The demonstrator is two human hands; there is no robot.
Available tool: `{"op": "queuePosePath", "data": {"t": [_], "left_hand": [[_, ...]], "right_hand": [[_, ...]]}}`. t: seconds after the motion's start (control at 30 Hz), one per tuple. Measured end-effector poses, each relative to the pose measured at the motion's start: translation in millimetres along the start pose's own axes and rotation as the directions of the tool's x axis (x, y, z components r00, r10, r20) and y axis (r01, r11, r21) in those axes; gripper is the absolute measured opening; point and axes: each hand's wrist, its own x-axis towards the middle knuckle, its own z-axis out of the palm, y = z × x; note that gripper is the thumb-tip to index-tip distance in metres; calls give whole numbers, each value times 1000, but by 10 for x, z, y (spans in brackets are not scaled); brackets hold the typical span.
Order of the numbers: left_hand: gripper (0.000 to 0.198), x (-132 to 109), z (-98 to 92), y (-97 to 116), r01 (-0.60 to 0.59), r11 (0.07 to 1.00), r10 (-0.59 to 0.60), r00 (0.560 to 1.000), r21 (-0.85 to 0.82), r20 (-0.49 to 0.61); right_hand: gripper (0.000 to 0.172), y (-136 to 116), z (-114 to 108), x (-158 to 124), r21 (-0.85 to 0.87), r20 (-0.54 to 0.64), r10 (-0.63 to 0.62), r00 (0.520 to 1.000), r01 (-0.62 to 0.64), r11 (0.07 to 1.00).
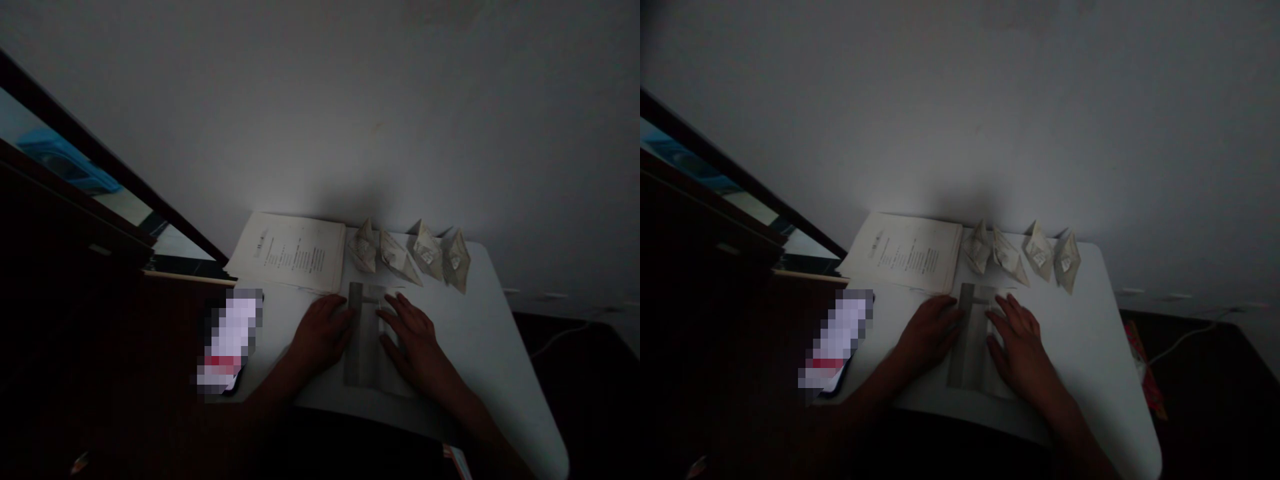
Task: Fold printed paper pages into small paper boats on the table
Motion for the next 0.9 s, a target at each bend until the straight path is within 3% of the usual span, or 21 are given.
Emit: {"op": "queuePosePath", "data": {"t": [0.2, 0.37, 0.5, 0.9], "left_hand": [[26, 3, 12, 7, 8, 1000, -8, 1000, 11, -5], [26, 7, 11, 23, 4, 1000, -4, 1000, 17, -16], [26, -5, 19, 21, 11, 1000, -11, 1000, 25, -18], [27, -7, 44, -7, -11, 1000, 11, 1000, 18, -17]], "right_hand": [[35, -42, -16, 7, -65, -51, 16, 999, -20, 998], [19, -196, -104, 95, -72, 35, 2, 999, 1, 997], [15, -250, -162, 144, -43, 34, 57, 998, -56, 998], [17, 69, -175, -73, 75, -81, 149, 986, -143, 987]]}}
